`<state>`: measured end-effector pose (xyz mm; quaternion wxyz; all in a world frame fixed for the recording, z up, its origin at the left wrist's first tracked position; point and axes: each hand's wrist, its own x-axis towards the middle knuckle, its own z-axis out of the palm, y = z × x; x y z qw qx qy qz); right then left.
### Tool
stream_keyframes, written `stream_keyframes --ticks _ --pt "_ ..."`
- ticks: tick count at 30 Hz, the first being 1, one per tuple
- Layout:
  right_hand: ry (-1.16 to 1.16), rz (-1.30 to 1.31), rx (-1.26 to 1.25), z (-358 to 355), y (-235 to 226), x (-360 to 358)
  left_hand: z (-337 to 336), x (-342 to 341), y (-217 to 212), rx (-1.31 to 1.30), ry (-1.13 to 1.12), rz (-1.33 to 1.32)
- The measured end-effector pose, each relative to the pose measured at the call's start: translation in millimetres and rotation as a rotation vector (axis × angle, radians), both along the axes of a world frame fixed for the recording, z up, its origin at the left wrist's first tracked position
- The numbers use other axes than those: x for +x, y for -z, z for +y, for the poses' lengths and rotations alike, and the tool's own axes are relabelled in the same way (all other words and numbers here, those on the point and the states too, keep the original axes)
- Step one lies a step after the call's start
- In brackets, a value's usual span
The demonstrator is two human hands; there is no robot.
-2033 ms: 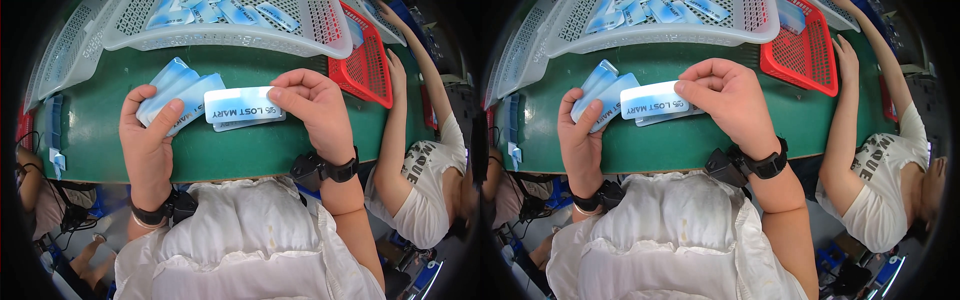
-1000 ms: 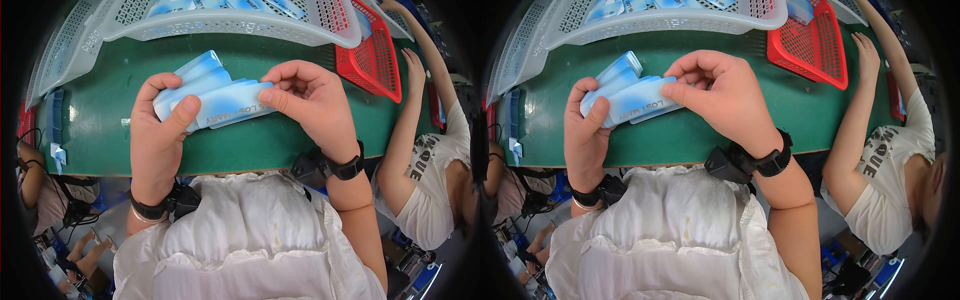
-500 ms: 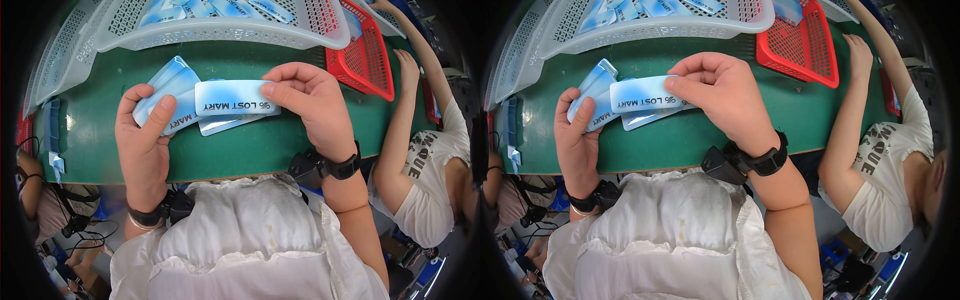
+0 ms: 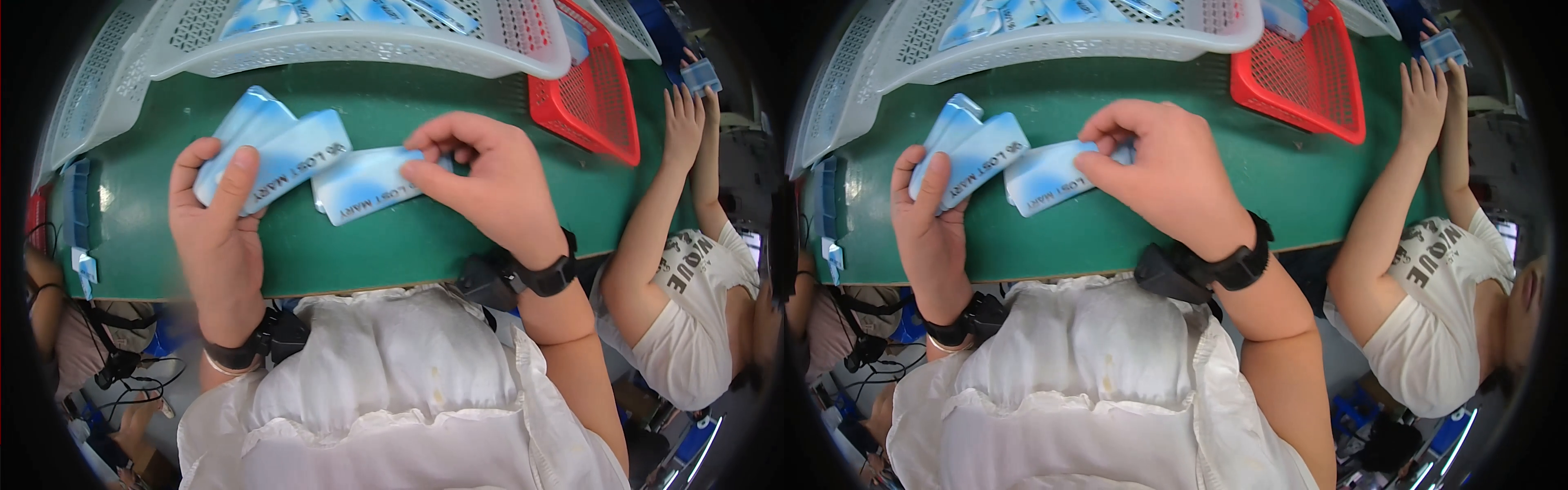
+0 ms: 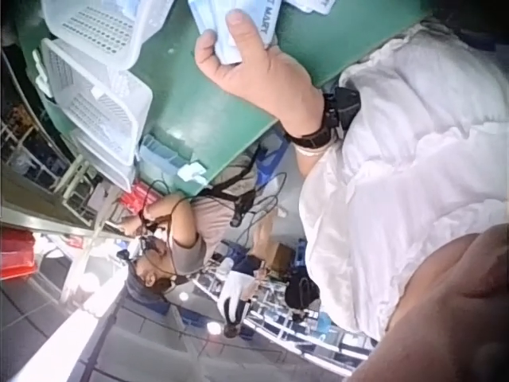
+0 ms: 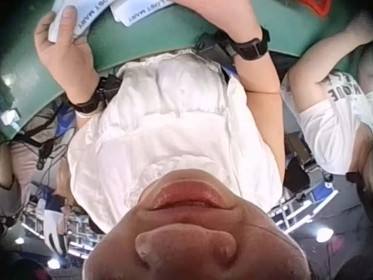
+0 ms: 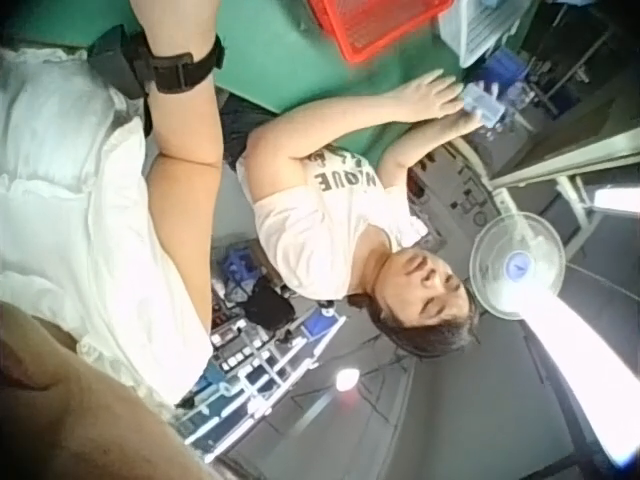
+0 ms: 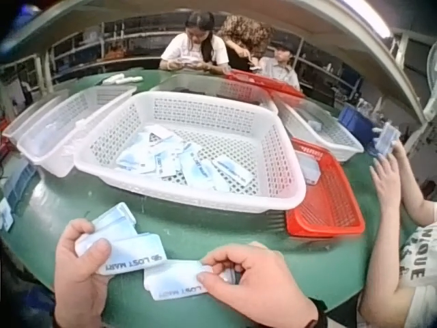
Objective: Sort and arrange thin blue/white labels from a basket onto the workspace.
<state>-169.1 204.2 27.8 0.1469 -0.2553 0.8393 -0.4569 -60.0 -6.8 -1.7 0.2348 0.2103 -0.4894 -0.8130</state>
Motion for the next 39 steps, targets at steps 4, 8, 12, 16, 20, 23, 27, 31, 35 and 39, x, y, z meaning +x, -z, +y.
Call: stream_keyframes --ticks 4,8,12,16,20,23,27,31,35,39 --pt "0.044 0.259 -0.077 -7 9 -3 -9 0 6 -0.073 -0.049 0.015" --pt "-0.080 -0.115 -0.255 -8 2 2 -5 4 11 -0.029 0.145 0.051" --pt "-0.063 -0.248 -0.198 -6 6 9 9 3 10 0.049 0.247 0.066" --pt "-0.031 -0.284 -0.311 -4 12 12 6 9 8 0.046 0.274 0.051" --pt "-0.065 -0.319 -0.379 -10 19 17 4 11 8 -0.005 0.239 0.034" --pt "-0.025 -0.324 -0.439 -7 19 18 9 12 6 -0.011 0.210 0.028" --pt "0.014 -0.332 -0.463 8 16 19 20 13 4 -0.043 0.215 0.025" --pt "0.029 -0.367 -0.443 15 16 19 27 12 4 -0.054 0.214 0.042" --pt "0.012 0.136 -0.261 9 4 24 16 9 2 0.018 0.115 0.078" --pt "-0.214 0.439 -0.101 -15 -4 43 8 13 -1 0.106 0.108 0.140"
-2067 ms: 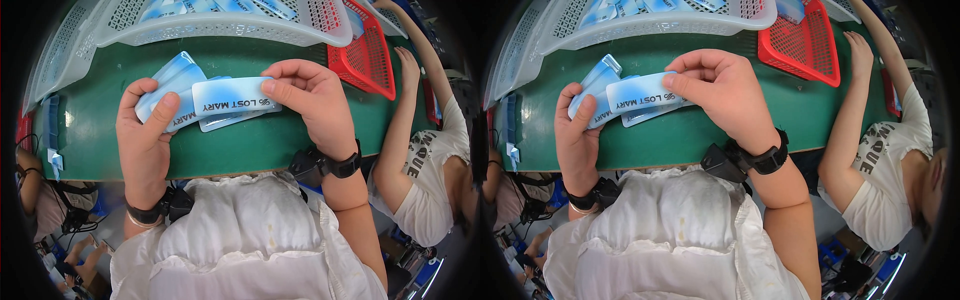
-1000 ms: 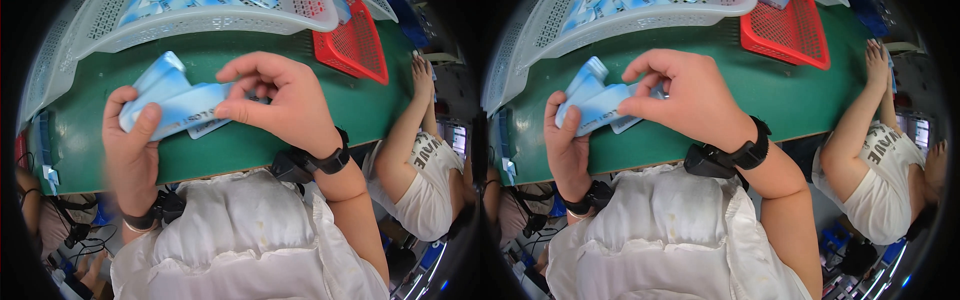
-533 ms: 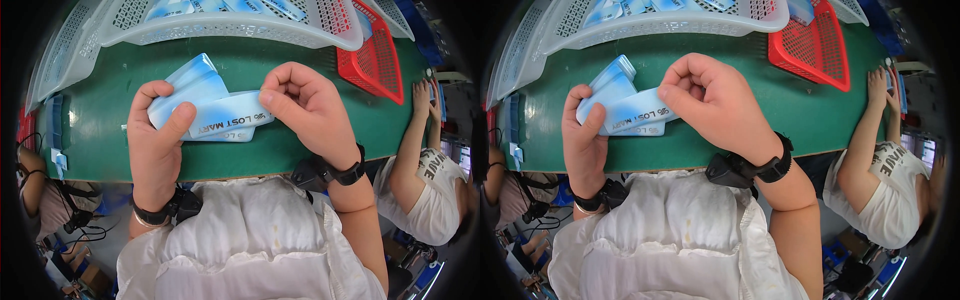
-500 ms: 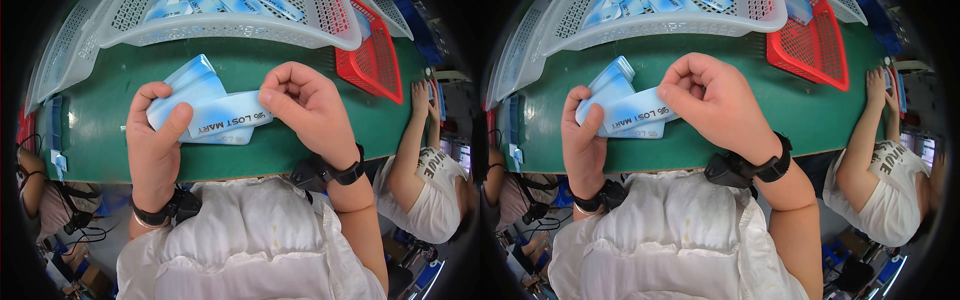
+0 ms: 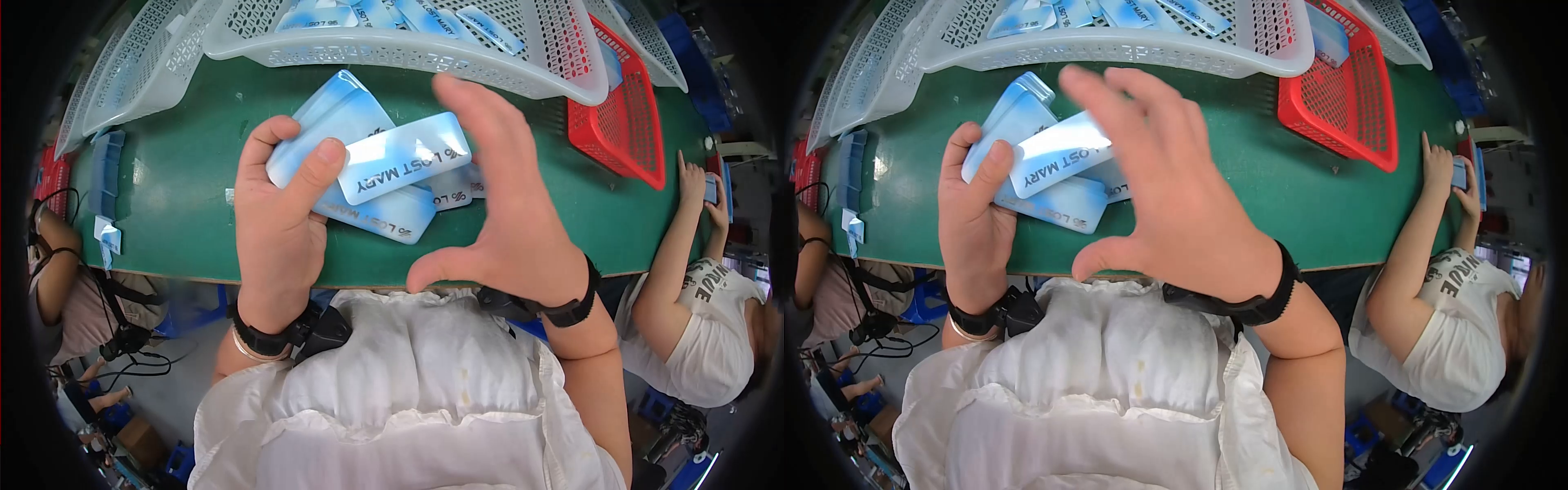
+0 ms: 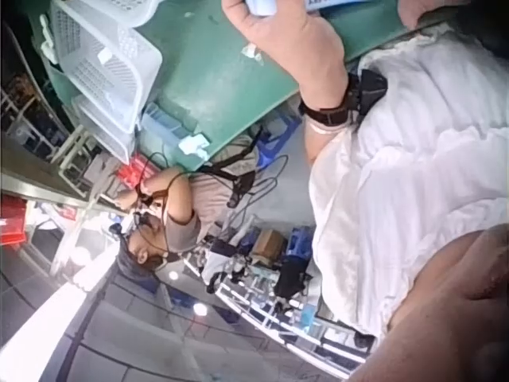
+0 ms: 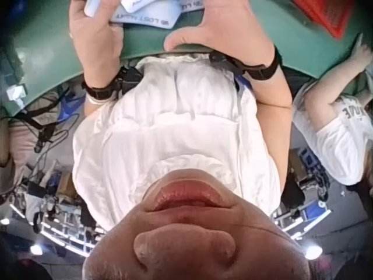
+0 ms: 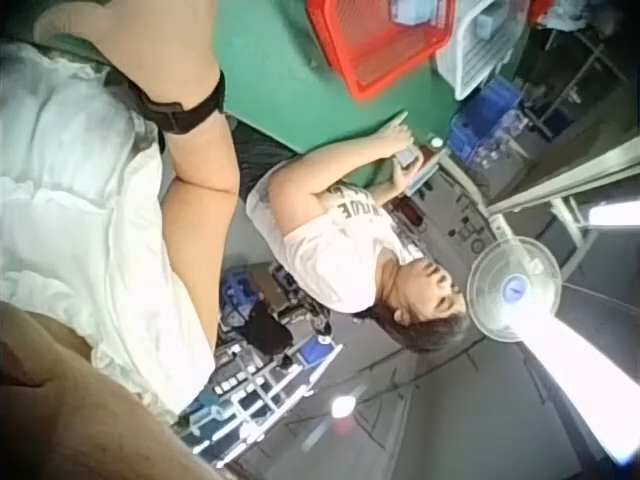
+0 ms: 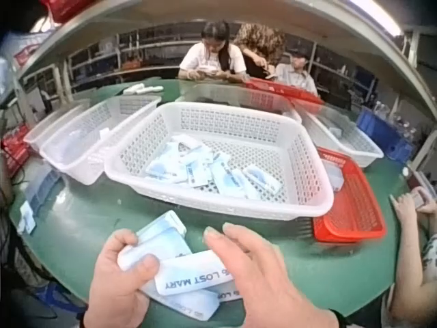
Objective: Sort and arrange thin blue/white labels from a basket onto the workspace.
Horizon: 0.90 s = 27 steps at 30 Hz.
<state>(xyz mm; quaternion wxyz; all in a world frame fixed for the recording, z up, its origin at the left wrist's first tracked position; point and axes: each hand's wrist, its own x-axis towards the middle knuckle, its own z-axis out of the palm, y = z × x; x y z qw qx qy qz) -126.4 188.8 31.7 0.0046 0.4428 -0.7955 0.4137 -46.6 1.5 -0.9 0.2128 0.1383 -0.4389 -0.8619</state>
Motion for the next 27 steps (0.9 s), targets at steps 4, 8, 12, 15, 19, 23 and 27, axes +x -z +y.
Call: stream_keyframes --ticks 4,8,12,15,19,23,27 --pt "-0.063 0.259 0.108 -18 -7 10 2 4 -8 0.081 0.019 0.003" --pt "-0.030 0.376 0.141 -23 -12 12 -3 7 -13 0.123 0.138 -0.023" --pt "0.006 0.486 0.129 -24 -12 12 -6 10 -21 0.106 0.183 -0.090" --pt "-0.021 0.558 0.074 -27 -9 11 -5 12 -26 0.132 0.273 -0.133" --pt "-0.032 0.570 0.089 -31 -13 9 0 13 -23 -0.010 0.310 -0.055" --pt "-0.052 0.412 -0.015 -24 -19 -4 -4 13 -24 0.038 0.241 -0.057" --pt "-0.036 0.286 0.321 -1 -30 -11 -20 12 -29 0.012 0.149 -0.076"
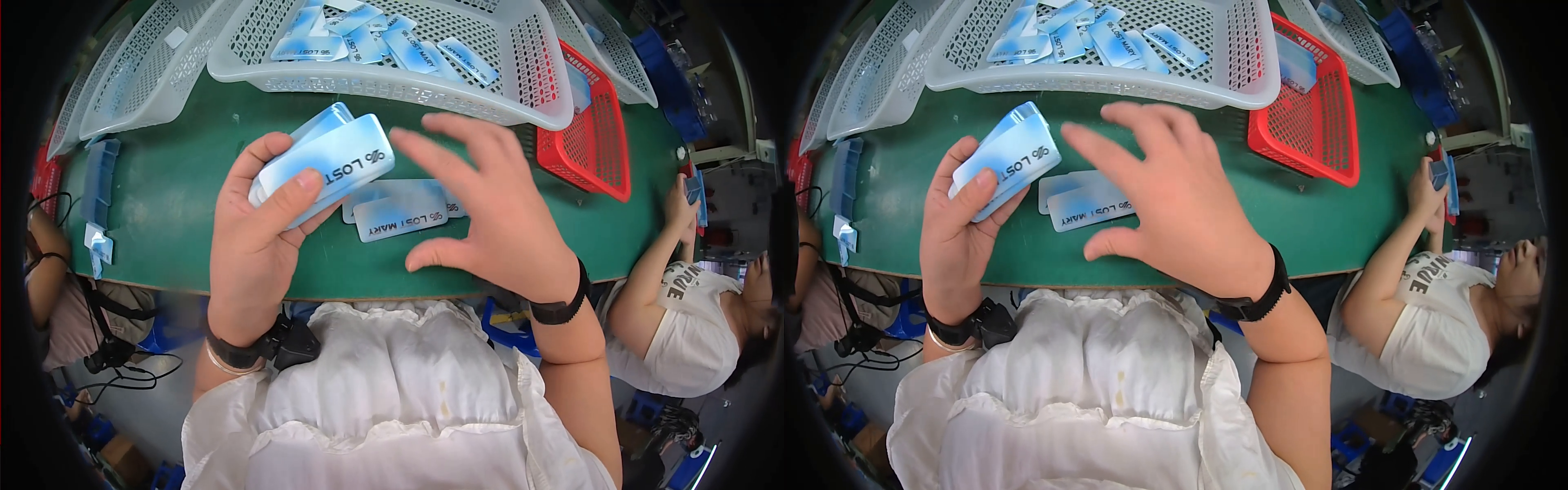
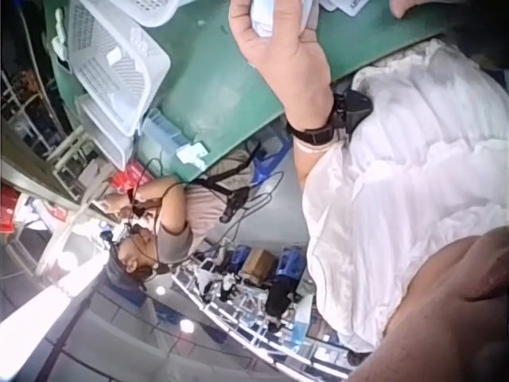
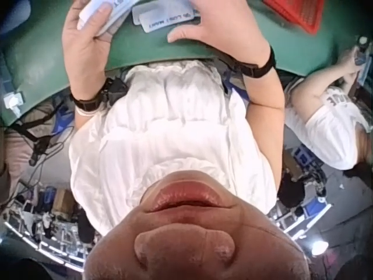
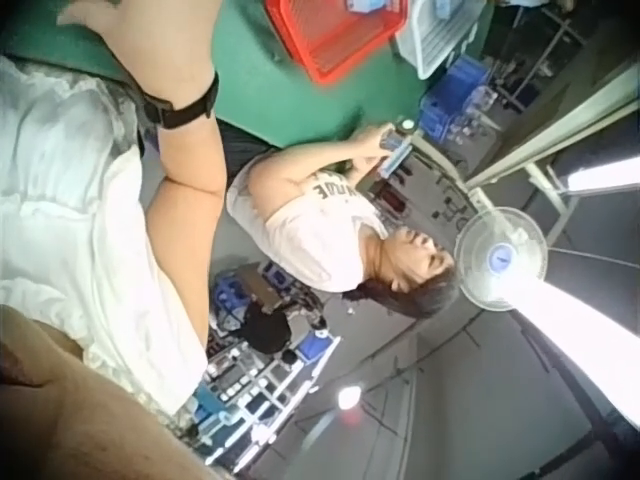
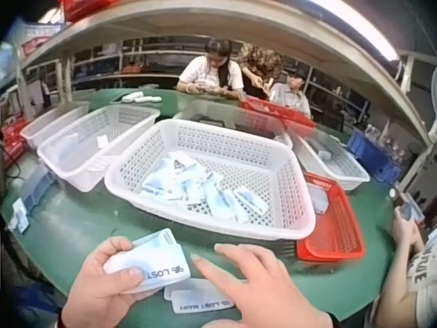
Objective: Sort and arrange thin blue/white labels from a basket onto the workspace.
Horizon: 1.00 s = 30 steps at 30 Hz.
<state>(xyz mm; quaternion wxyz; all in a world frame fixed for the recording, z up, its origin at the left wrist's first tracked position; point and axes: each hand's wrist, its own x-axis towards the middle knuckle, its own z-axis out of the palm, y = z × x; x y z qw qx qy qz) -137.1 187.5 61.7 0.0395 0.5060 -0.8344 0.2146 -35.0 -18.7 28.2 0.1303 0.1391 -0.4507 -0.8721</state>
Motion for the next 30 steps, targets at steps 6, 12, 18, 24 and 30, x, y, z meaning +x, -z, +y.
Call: stream_keyframes --ticks 6,12,18,24,30 --pt "-0.019 -0.166 0.189 5 7 -9 -12 -1 -4 0.145 0.039 -0.065" --pt "0.089 -0.248 0.249 20 -14 8 -12 -6 -9 0.115 0.149 -0.190" --pt "0.153 -0.619 -0.205 17 -22 -7 -18 -22 -34 0.060 0.238 -0.219" --pt "0.222 -0.700 -0.391 5 -24 -16 -39 -31 -38 -0.069 0.245 -0.093" --pt "0.237 -0.806 -0.374 -2 -5 -32 -40 -40 -13 0.028 0.335 -0.063"
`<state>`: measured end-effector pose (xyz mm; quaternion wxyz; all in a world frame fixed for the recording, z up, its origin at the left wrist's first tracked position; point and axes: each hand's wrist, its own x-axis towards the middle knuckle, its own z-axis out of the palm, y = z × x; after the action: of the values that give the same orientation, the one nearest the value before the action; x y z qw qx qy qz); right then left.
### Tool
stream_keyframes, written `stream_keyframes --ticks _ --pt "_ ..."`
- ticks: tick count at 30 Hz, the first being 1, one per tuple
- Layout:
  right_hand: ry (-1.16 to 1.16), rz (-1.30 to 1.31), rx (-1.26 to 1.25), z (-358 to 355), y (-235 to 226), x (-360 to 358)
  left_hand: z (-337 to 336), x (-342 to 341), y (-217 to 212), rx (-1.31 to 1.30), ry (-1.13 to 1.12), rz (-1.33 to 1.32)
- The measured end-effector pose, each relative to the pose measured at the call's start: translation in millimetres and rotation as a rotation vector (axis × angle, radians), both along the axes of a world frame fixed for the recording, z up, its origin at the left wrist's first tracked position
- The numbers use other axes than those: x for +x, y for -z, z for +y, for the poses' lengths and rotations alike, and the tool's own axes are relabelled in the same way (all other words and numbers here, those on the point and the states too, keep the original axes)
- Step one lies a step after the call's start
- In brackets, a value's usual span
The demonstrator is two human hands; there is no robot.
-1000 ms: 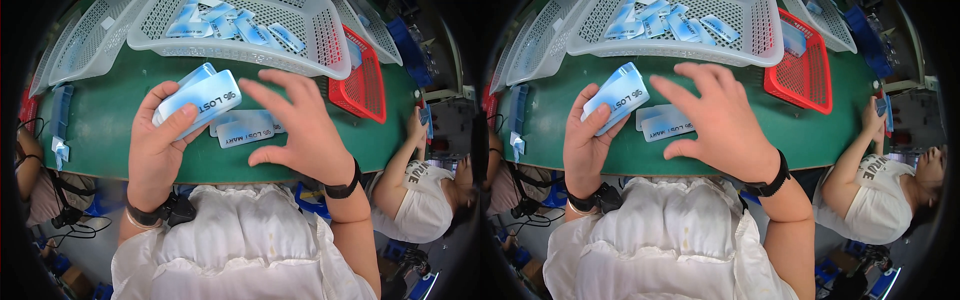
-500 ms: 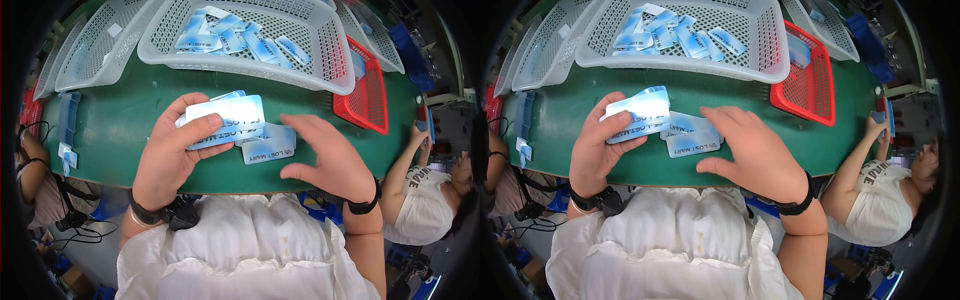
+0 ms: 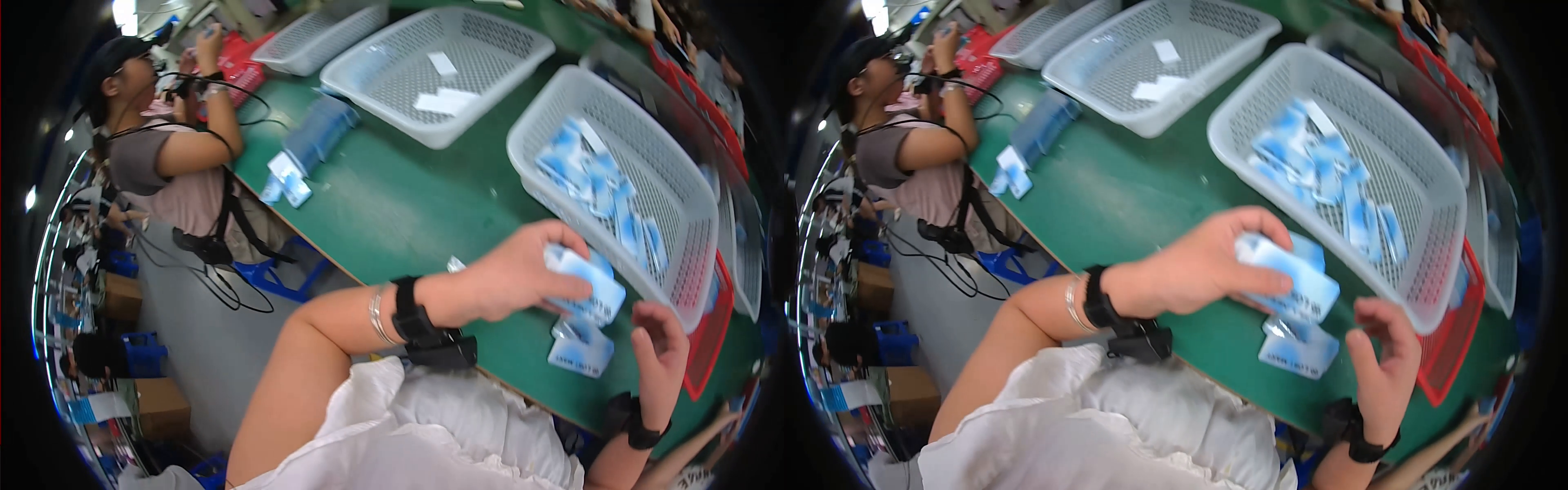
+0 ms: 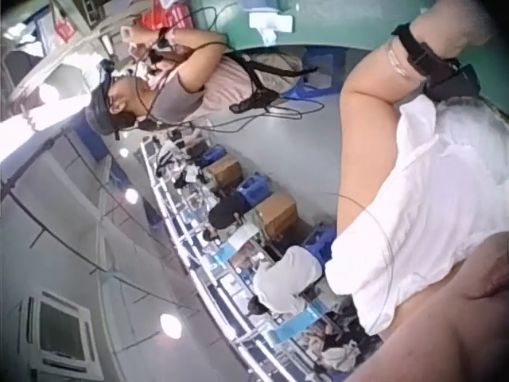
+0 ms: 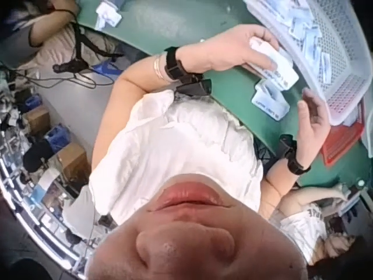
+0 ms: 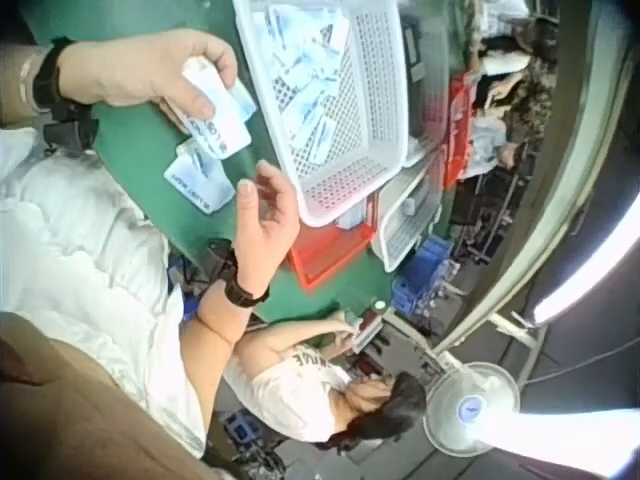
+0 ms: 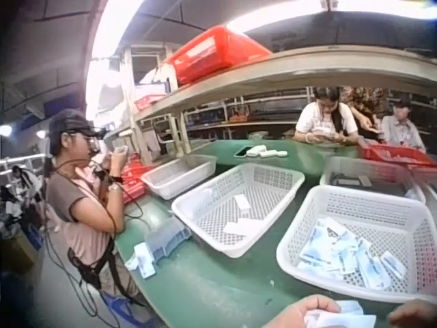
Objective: Sort and arrange thin blue/white labels from a basket onto the workspace.
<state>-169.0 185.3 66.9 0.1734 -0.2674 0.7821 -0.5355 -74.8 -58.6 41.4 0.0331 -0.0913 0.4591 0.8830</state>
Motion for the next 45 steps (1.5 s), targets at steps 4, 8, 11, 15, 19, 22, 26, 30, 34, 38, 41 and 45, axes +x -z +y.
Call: stream_keyframes --ticks 4,8,11,15,19,22,26,30,34,38,41,45 --pt "0.050 -0.053 -0.080 7 0 -2 9 7 -6 0.044 0.099 -0.037" --pt "-0.018 -0.016 -0.143 5 7 -7 3 3 -4 0.059 0.189 -0.022" --pt "-0.106 -0.028 -0.072 3 1 -3 -1 6 -5 0.045 0.189 -0.017" --pt "-0.108 -0.020 -0.001 1 3 1 1 7 -5 0.035 0.185 0.000" --pt "-0.144 -0.016 -0.026 6 7 1 7 12 -4 0.018 0.158 -0.015" --pt "-0.133 -0.044 -0.062 19 15 -2 13 12 -1 0.036 0.163 -0.007" --pt "0.053 -0.079 -0.133 10 15 10 13 2 -8 -0.044 0.167 -0.044" --pt "-0.139 -0.089 -0.096 -12 7 3 12 10 -2 -0.081 0.043 0.015" --pt "-0.155 -0.157 -0.104 -20 17 -5 7 -4 5 -0.131 0.125 -0.022" --pt "-0.107 -0.292 -0.130 -9 21 -4 18 -10 13 -0.134 0.117 -0.008" --pt "-0.056 -0.387 -0.112 -5 20 -4 24 -9 6 -0.034 0.122 -0.145" --pt "-0.004 -0.413 -0.065 -5 15 -2 26 -6 9 -0.007 0.082 -0.138"
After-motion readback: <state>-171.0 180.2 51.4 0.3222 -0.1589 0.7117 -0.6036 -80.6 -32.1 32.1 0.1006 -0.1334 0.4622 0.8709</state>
